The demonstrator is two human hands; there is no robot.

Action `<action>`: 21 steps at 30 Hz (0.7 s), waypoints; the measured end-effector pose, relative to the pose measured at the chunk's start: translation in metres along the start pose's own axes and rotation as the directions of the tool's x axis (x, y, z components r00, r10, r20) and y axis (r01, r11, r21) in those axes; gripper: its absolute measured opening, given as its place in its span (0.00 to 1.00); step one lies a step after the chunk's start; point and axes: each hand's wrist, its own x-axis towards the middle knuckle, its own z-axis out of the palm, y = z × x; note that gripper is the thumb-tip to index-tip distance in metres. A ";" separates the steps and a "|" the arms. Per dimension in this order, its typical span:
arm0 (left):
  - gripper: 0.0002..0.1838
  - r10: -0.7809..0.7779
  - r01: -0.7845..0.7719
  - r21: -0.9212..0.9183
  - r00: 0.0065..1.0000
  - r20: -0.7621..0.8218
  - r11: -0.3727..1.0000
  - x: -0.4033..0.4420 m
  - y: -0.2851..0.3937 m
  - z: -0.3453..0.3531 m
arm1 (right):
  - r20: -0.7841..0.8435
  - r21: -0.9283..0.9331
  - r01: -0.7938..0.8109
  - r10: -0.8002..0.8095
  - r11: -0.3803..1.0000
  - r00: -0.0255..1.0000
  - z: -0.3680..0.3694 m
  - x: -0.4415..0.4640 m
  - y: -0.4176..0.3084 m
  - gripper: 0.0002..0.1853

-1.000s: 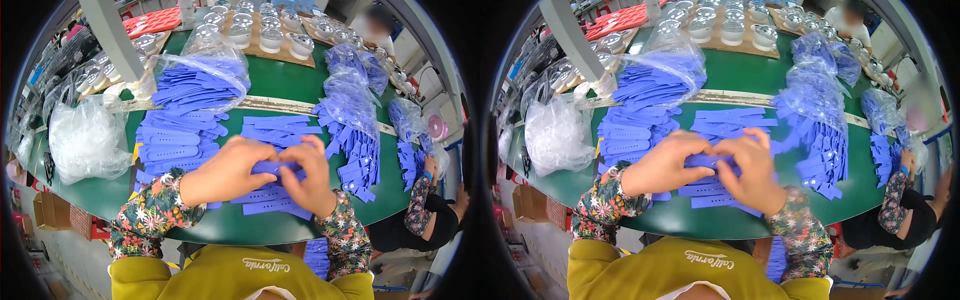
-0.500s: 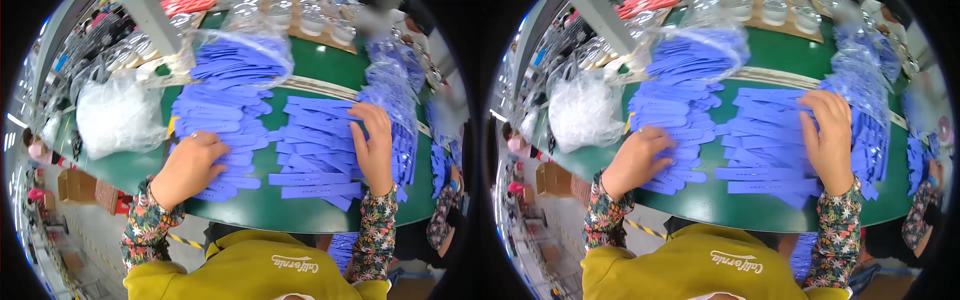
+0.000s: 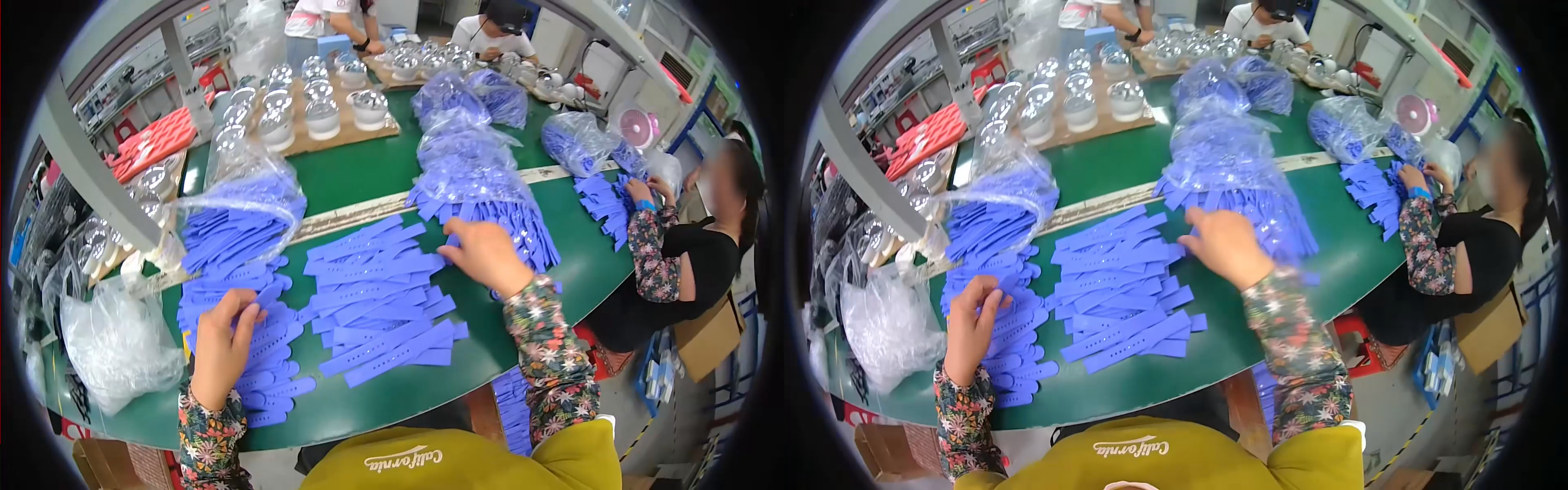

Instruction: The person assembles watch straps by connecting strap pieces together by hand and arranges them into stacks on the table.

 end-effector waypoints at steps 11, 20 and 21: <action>0.14 0.240 -0.231 -0.109 0.967 0.081 0.967 0.046 0.043 0.011 | -0.108 0.158 -0.048 0.066 0.986 0.992 0.015 -0.006 0.024 0.08; 0.16 0.086 -0.071 -0.145 0.991 0.103 0.987 0.046 0.044 0.008 | 0.058 0.845 -0.201 0.289 0.496 0.955 -0.027 0.002 -0.005 0.18; 0.16 0.075 -0.062 -0.141 0.993 0.091 0.988 0.046 0.043 0.009 | 0.071 0.932 -0.168 0.293 0.321 0.954 -0.025 0.006 -0.010 0.19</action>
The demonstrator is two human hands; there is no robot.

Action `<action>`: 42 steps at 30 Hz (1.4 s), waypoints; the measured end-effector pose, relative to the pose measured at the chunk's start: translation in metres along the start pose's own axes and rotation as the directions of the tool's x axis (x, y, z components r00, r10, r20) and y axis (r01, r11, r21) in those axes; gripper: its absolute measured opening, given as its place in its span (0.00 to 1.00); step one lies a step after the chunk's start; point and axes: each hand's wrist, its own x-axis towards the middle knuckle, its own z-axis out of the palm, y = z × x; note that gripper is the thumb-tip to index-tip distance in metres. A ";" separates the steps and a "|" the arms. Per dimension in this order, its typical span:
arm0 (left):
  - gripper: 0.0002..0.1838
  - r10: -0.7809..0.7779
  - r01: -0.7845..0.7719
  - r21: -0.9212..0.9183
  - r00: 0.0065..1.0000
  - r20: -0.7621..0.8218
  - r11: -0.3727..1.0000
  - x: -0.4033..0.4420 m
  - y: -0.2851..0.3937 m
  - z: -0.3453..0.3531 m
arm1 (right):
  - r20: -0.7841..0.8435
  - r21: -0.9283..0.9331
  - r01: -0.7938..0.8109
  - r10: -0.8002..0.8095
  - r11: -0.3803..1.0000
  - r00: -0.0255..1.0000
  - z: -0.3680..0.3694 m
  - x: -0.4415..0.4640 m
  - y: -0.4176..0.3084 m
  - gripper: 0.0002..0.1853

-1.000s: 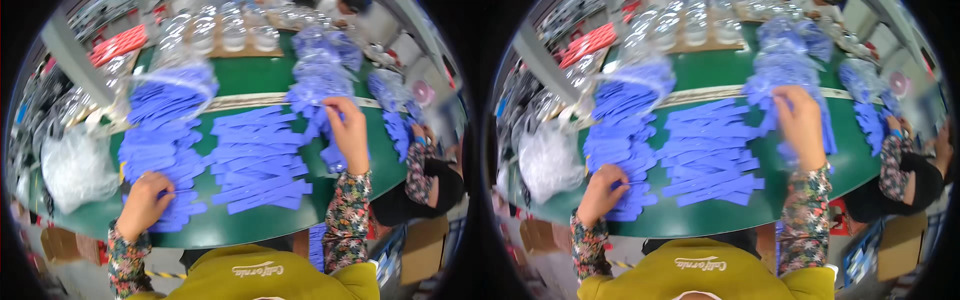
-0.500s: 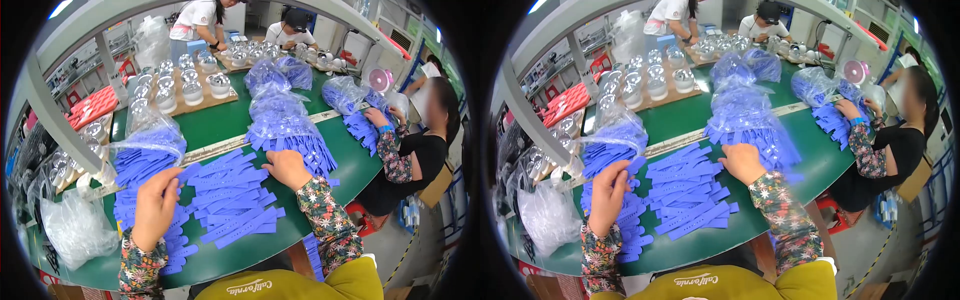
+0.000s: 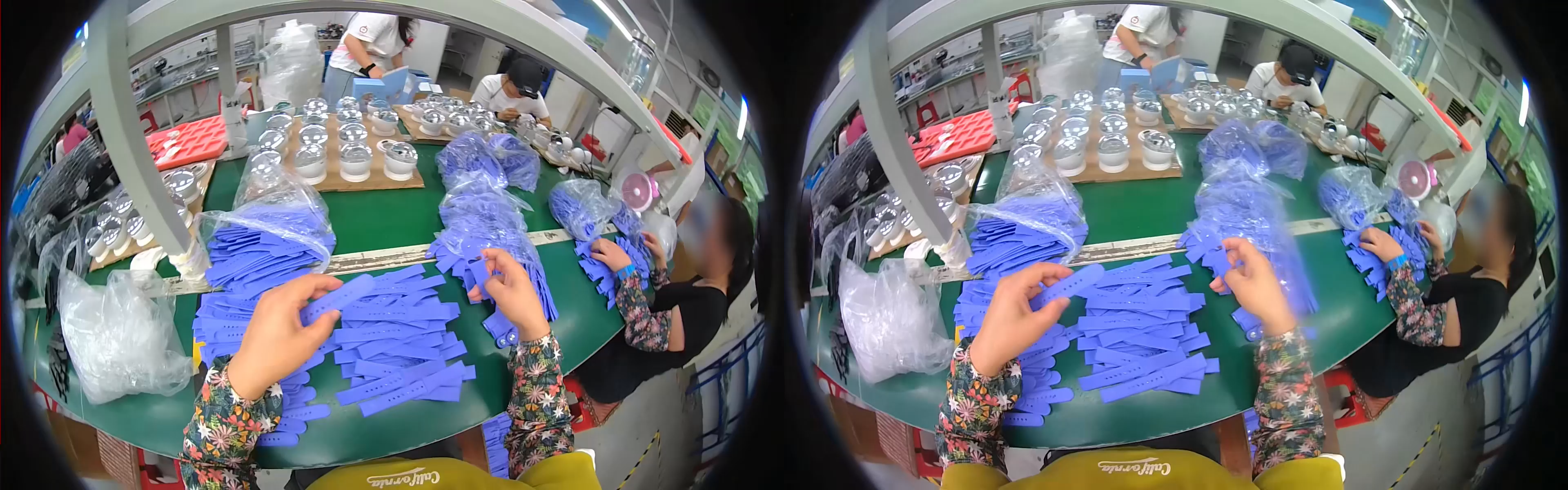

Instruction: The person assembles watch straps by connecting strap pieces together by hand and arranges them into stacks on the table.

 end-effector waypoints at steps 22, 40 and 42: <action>0.18 0.376 -0.394 0.396 0.918 0.126 0.830 -0.014 0.013 0.020 | 0.482 -0.535 0.639 -0.421 0.553 0.768 0.086 -0.045 -0.028 0.24; 0.17 0.319 -0.332 0.053 0.932 0.171 0.942 0.000 -0.013 0.027 | 0.495 -0.412 0.738 -0.549 0.534 0.673 0.086 -0.039 -0.020 0.23; 0.17 0.303 -0.315 0.043 0.936 0.177 0.948 0.001 -0.013 0.027 | 0.500 -0.400 0.740 -0.547 0.541 0.671 0.086 -0.039 -0.019 0.23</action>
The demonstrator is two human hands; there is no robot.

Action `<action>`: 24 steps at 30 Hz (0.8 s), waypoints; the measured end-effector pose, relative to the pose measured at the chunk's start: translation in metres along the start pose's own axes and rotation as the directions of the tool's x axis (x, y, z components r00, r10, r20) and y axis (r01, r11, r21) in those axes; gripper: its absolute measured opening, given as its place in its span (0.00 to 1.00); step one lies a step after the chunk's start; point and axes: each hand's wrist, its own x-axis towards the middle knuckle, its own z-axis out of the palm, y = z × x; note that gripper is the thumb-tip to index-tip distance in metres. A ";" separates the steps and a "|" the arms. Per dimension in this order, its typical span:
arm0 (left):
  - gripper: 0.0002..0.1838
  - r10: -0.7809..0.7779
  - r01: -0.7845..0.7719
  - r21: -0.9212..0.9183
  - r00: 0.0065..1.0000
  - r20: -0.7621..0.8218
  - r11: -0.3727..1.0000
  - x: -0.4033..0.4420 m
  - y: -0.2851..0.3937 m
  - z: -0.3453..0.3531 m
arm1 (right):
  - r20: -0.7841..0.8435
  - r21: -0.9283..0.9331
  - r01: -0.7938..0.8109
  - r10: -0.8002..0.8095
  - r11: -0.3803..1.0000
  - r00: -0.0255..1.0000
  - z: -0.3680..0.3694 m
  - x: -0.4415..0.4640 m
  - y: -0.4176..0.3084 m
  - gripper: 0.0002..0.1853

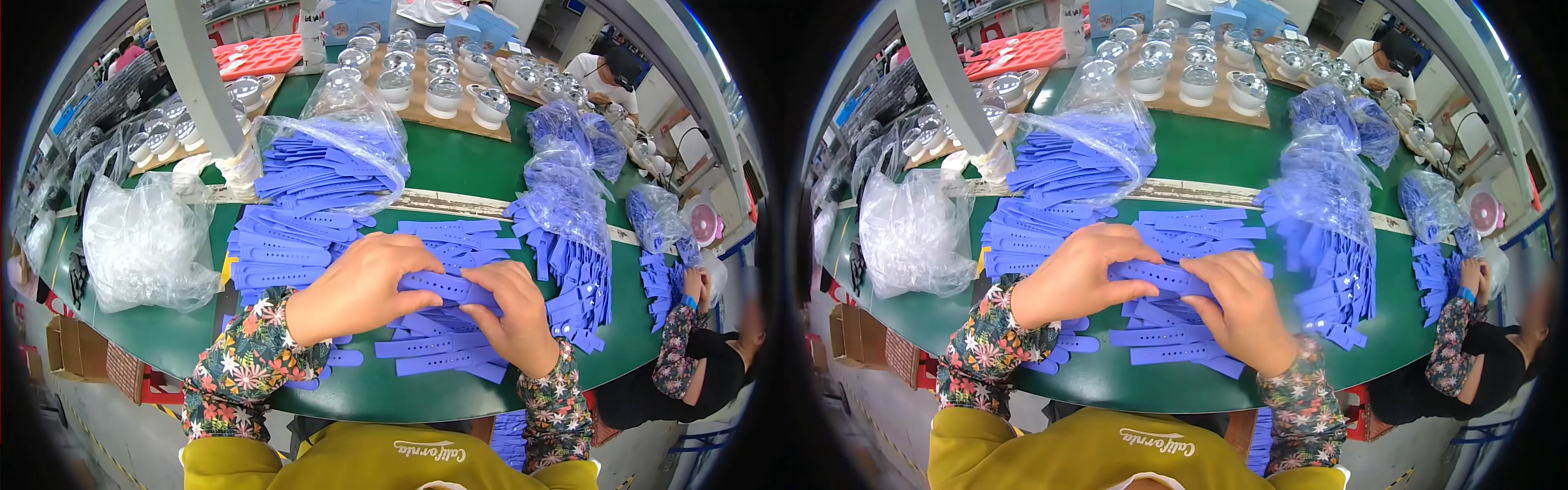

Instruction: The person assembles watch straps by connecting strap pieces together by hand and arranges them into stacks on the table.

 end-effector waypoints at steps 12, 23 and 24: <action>0.12 -0.060 0.065 -0.130 0.997 0.044 0.989 -0.001 0.006 0.014 | -0.066 0.078 -0.120 0.126 0.990 0.990 0.012 -0.001 -0.004 0.11; 0.27 0.101 -0.048 0.347 0.985 -0.136 0.937 -0.005 0.013 -0.018 | -0.054 -0.103 -0.176 0.172 0.979 0.984 0.011 0.004 0.012 0.07; 0.26 0.088 -0.029 0.376 0.986 -0.141 0.926 -0.008 0.015 -0.035 | -0.036 -0.178 -0.145 0.140 0.973 0.989 0.010 0.004 0.015 0.06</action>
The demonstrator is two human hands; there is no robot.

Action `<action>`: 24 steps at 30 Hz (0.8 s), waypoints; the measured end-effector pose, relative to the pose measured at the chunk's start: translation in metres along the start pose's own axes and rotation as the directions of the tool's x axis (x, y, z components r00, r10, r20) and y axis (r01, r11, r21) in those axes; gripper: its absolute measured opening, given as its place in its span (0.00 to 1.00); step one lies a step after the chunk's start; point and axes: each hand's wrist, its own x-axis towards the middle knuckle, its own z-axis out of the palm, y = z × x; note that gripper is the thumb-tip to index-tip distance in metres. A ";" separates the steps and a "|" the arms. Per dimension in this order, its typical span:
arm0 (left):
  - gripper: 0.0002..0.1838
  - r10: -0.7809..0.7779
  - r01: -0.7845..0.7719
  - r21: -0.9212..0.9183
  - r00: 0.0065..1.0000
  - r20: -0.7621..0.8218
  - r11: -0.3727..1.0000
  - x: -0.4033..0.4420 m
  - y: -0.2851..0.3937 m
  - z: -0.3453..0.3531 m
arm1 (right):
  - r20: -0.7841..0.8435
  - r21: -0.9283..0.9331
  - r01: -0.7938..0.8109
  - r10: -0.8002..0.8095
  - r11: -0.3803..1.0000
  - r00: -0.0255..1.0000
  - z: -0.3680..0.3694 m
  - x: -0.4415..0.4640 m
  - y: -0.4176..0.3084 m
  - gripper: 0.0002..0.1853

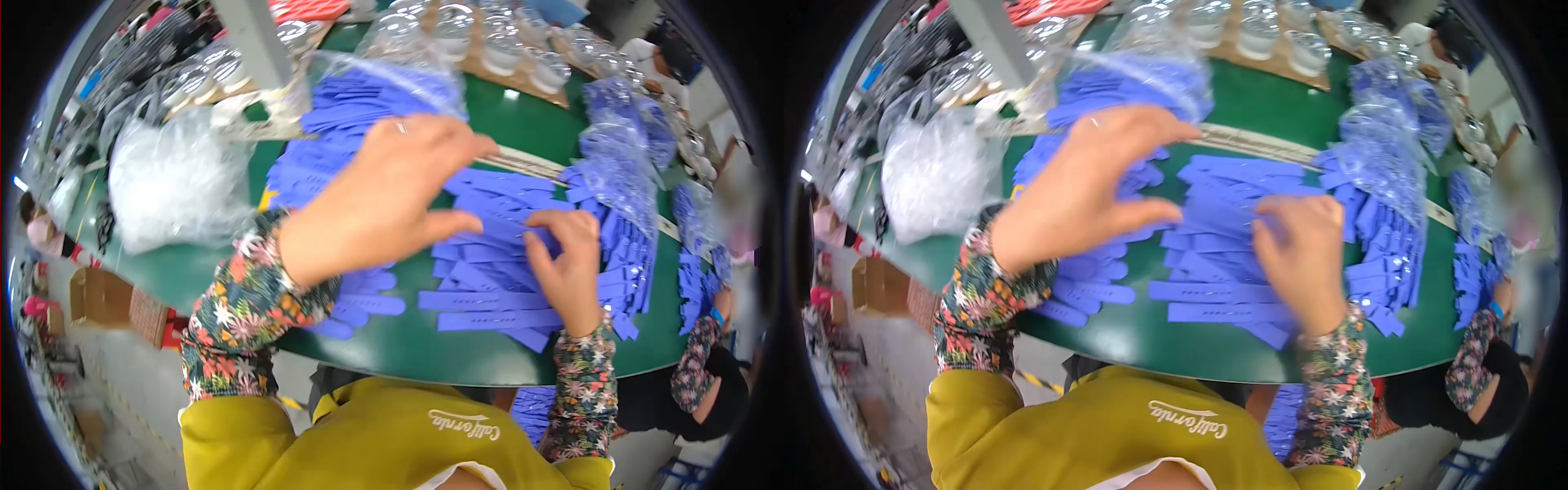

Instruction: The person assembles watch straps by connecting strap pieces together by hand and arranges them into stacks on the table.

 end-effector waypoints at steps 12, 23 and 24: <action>0.13 -0.435 0.401 0.170 0.839 0.327 0.900 -0.130 0.005 -0.045 | -0.078 -0.174 0.012 -0.026 0.985 0.997 0.002 -0.001 0.009 0.08; 0.11 -0.508 0.513 0.044 0.830 0.232 0.857 -0.141 -0.020 -0.030 | -0.286 0.076 -0.348 0.355 0.934 0.890 -0.072 -0.035 0.086 0.04; 0.11 -0.486 0.493 0.031 0.843 0.232 0.869 -0.139 -0.021 -0.031 | -0.257 0.003 -0.334 0.324 0.942 0.910 -0.076 -0.041 0.091 0.04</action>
